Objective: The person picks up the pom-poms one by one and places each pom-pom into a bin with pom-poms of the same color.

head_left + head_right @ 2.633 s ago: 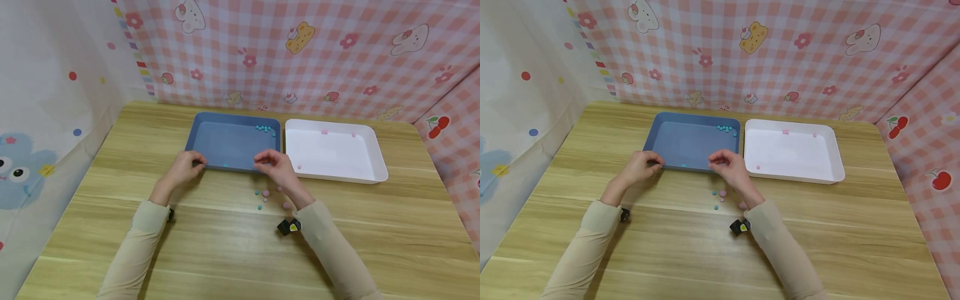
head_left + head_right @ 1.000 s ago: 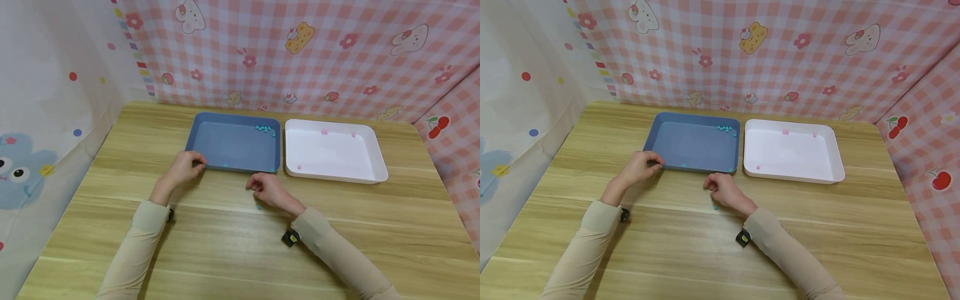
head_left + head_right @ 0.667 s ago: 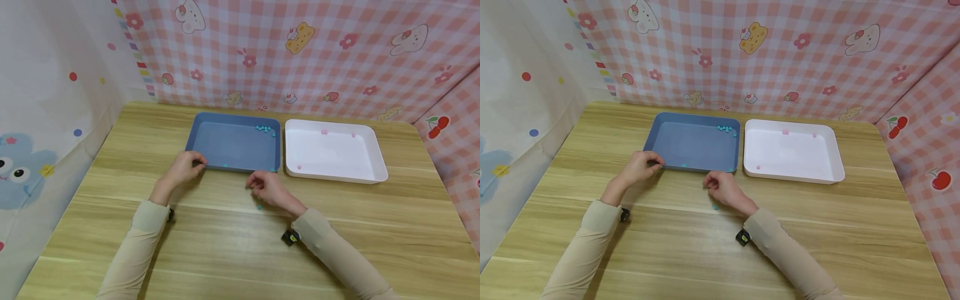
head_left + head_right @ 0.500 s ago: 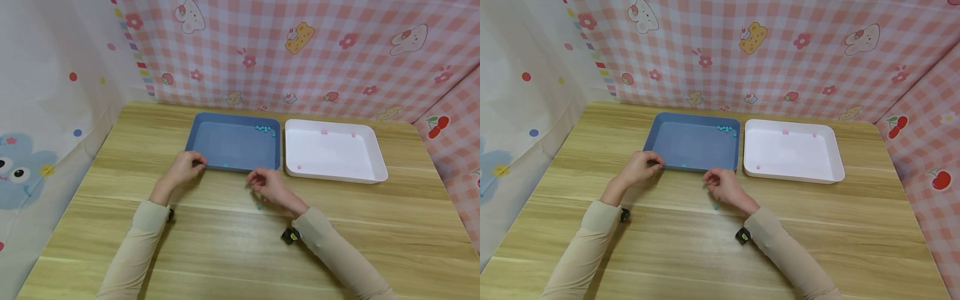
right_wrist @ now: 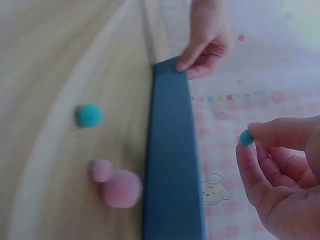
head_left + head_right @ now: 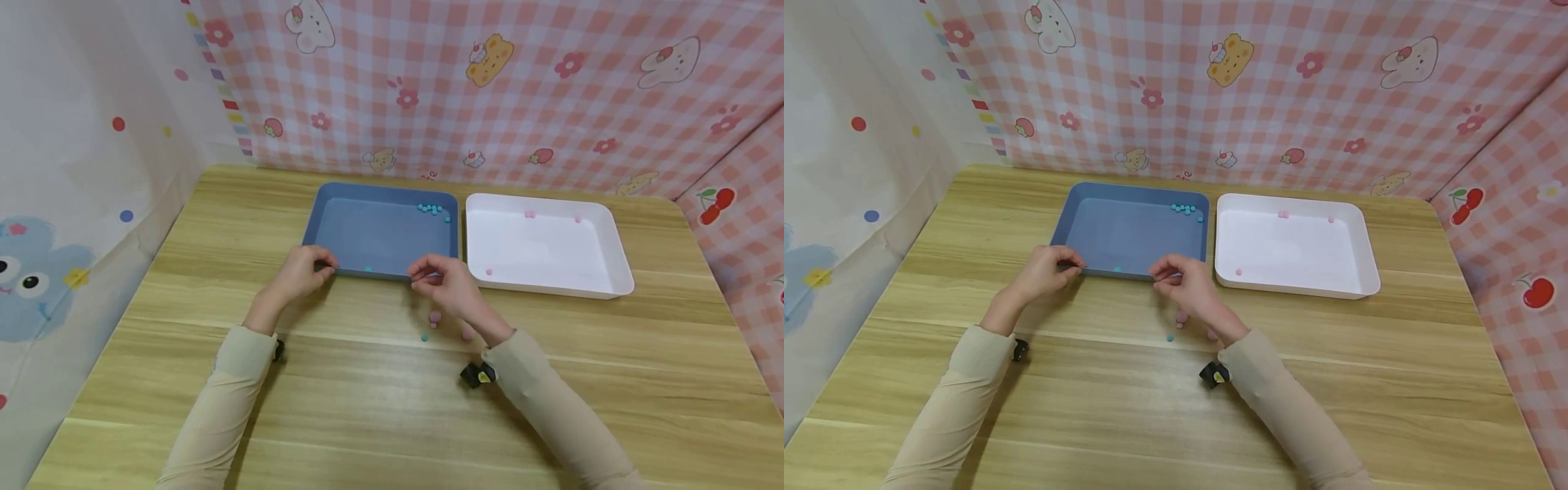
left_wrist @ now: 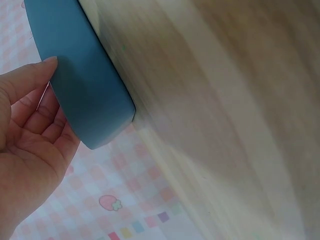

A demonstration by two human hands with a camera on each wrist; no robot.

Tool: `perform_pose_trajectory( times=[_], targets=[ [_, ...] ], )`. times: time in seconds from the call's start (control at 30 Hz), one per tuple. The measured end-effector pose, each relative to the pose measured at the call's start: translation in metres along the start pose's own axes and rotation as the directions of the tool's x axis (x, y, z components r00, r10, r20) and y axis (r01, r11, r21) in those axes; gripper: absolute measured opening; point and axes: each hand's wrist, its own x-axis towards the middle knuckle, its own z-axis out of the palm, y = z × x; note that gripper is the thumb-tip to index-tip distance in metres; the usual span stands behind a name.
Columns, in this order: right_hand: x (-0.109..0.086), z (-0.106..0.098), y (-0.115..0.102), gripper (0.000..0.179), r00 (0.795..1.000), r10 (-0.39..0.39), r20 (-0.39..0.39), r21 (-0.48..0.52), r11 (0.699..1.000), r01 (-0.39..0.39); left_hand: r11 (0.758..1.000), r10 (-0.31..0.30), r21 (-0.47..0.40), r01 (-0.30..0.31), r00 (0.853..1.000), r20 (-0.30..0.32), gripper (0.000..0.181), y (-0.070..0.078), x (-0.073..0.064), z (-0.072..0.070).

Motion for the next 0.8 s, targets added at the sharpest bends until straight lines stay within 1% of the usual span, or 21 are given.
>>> perform_pose_trajectory(
  times=[0.23, 0.37, 0.5, 0.63, 0.8],
  targets=[
    [0.011, -0.007, -0.01, 0.015, 0.998, -0.026, -0.055, 0.044, 0.999, 0.028, 1.0, -0.003, 0.008, 0.003, 1.0, -0.001, 0.008, 0.0, 0.0, 0.0],
    [0.019, -0.009, -0.015, 0.016, 0.996, -0.029, -0.082, 0.05, 0.998, 0.033, 1.0, -0.005, 0.013, 0.005, 1.0, -0.002, 0.008, -0.001, 0.0, 0.0],
    [0.027, -0.009, -0.014, 0.016, 0.993, -0.005, -0.114, 0.051, 0.999, 0.011, 1.0, 0.003, 0.011, -0.002, 1.0, -0.005, 0.008, -0.001, 0.0, 0.001],
    [0.035, -0.01, -0.014, 0.016, 0.988, 0.025, -0.151, 0.075, 0.997, -0.014, 1.0, 0.008, 0.005, -0.008, 1.0, -0.007, 0.008, 0.0, 0.0, 0.001],
    [0.045, -0.01, -0.015, 0.016, 0.984, 0.034, -0.174, 0.086, 0.996, -0.02, 1.0, 0.012, 0.003, -0.012, 1.0, -0.012, 0.008, -0.001, -0.001, 0.0]
  ],
)
